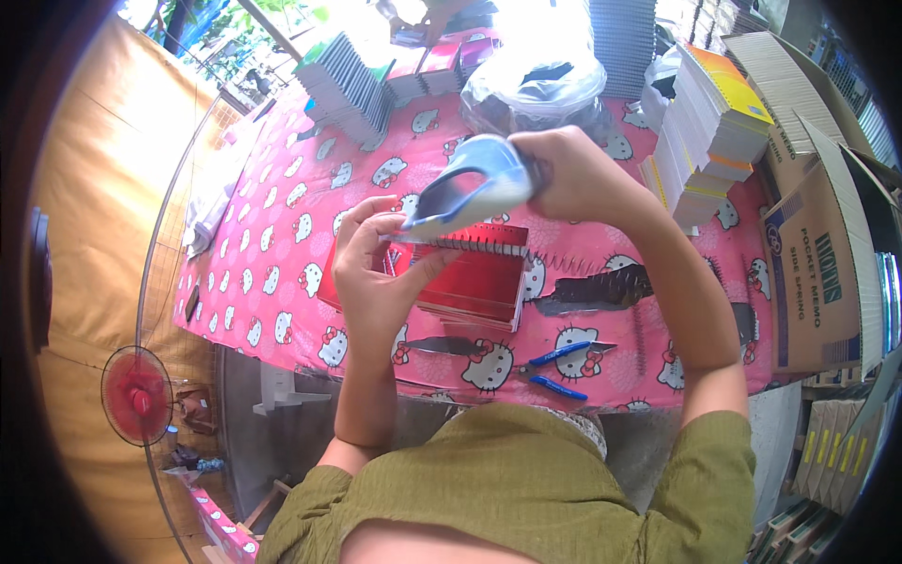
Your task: The person tapes the spiral edges of notebooks using a blue tape dispenser and trims the tape with blue-handled snips. They pick up a notebook from a stack, apply tape to the top edge, cut it, and then place the notebook into a cardboard box.
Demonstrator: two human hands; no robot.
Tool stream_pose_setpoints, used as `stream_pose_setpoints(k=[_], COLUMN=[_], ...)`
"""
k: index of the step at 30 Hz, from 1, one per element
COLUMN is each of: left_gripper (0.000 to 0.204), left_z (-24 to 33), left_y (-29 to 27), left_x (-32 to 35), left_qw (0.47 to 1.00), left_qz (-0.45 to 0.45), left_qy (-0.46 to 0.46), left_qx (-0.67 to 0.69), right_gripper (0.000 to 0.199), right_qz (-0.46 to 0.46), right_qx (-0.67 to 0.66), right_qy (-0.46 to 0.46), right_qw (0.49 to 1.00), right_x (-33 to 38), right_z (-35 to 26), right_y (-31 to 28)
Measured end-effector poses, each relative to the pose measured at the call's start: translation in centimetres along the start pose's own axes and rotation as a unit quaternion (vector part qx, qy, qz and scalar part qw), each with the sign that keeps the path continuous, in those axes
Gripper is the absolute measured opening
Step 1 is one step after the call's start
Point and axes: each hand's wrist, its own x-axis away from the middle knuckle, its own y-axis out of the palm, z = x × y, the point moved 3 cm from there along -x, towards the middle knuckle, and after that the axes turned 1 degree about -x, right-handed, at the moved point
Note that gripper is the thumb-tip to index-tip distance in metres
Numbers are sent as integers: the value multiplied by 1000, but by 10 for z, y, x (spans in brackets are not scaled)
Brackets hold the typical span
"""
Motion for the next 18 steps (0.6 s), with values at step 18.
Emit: stream_pose_setpoints(k=[18], left_gripper=[32], left_z=[-37], left_y=[4], left_x=[28], left_qw=[925], left_qz=[77], left_qy=[-152], left_qx=[340], right_gripper=[43], right_qz=[-70], right_qx=[-183], right_qy=[33], right_qw=[980], right_x=[-20], right_z=[-20], right_y=[7])
